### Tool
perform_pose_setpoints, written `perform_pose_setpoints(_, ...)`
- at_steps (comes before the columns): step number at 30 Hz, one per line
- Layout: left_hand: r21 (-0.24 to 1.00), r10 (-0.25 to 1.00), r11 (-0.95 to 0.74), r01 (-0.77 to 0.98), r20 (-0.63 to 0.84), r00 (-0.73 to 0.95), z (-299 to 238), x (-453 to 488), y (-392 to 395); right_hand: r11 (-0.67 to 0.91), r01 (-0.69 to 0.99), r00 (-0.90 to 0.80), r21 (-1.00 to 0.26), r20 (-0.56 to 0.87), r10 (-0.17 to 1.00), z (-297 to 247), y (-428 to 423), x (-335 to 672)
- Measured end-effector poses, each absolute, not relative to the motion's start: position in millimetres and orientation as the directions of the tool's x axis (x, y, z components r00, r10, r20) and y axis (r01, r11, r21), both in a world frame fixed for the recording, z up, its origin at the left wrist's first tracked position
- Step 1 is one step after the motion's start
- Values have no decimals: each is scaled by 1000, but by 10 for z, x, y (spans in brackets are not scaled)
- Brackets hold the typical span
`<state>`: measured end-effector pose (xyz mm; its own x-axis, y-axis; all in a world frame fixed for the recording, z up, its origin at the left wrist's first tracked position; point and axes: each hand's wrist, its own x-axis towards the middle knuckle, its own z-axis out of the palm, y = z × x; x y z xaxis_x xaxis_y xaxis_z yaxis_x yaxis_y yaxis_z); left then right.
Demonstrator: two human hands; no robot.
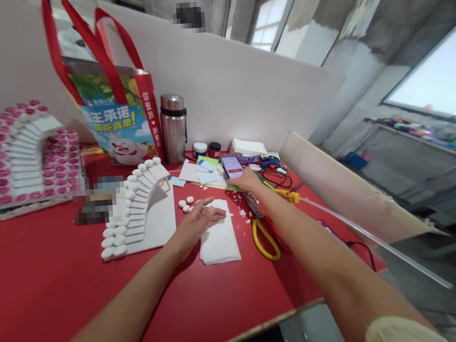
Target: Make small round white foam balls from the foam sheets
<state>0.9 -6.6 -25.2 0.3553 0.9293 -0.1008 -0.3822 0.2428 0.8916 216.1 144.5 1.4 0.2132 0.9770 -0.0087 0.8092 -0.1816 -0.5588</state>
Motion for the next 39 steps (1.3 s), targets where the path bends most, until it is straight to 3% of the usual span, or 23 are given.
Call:
perform_pose_setpoints(8,888,929,241,-391,-93,359,-256,6,-65,-226,861,208,-455,-91,974,-10,1574,2066)
perform_pose_setpoints(17,897,928,247,-367,-110,355,-230,-1,-83,-266,928,253,-262,-82,964,50,1588,2041)
perform_pose_setpoints(26,899,944,195,-392,-64,324,-232,9,-82,-251,942,250,-223,-34,968,205,1426,2040)
perform_pose_setpoints(30,923,986,71,-377,-9,165,-139,-35,-96,-100,957,131,-271,99,986,335,992,1915)
perform_pose_setpoints(34,965,990,-125,-230,107,-89,-38,-165,-95,254,842,-103,-476,319,942,339,287,1828)
perform_pose_setpoints(39,968,952,-231,-95,204,-229,-37,-259,-57,304,804,-282,-511,124,952,254,-301,1844)
